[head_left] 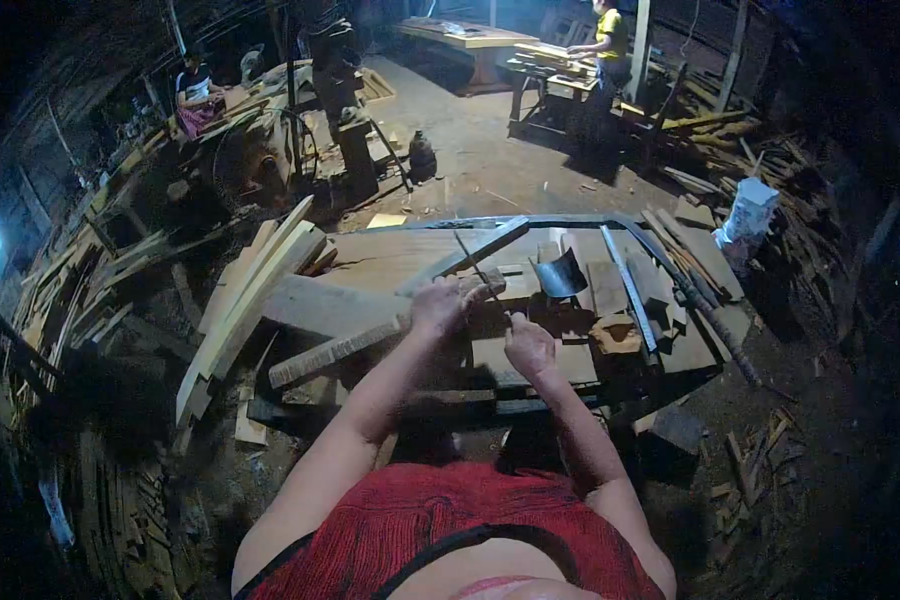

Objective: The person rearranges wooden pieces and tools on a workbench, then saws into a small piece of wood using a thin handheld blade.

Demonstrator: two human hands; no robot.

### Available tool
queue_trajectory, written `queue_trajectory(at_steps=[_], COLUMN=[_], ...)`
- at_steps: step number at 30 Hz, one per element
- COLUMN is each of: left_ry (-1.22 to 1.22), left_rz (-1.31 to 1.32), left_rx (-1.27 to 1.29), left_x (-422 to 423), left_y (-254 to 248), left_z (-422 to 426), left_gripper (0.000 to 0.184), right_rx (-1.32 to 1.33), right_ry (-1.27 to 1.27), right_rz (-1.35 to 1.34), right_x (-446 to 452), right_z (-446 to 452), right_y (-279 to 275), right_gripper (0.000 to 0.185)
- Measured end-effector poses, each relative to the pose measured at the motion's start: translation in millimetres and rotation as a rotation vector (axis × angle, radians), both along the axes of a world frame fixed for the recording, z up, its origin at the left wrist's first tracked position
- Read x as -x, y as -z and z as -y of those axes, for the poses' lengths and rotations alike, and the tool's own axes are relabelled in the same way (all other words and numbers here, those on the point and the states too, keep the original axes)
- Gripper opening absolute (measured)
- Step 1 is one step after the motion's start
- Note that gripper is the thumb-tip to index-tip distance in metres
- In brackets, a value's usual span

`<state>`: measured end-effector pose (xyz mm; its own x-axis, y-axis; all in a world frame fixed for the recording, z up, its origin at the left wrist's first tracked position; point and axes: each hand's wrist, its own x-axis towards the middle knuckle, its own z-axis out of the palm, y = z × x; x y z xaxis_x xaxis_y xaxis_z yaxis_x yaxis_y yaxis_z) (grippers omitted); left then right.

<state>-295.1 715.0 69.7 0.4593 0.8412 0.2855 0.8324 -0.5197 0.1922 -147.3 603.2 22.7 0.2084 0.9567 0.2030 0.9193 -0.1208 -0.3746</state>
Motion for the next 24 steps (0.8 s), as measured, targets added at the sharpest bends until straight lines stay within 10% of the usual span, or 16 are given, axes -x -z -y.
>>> queue_trajectory(at_steps=[24], left_ry=[-0.012], left_rz=[-0.028], left_rx=[-0.047], left_x=[-2.3], left_y=[7.8], left_z=[-3.0], left_gripper=[0.05], right_rx=[0.207], right_ry=[0.11], right_rz=[-0.2], right_x=[-11.5], right_z=[145.4], right_y=[8.6], right_gripper=[0.022])
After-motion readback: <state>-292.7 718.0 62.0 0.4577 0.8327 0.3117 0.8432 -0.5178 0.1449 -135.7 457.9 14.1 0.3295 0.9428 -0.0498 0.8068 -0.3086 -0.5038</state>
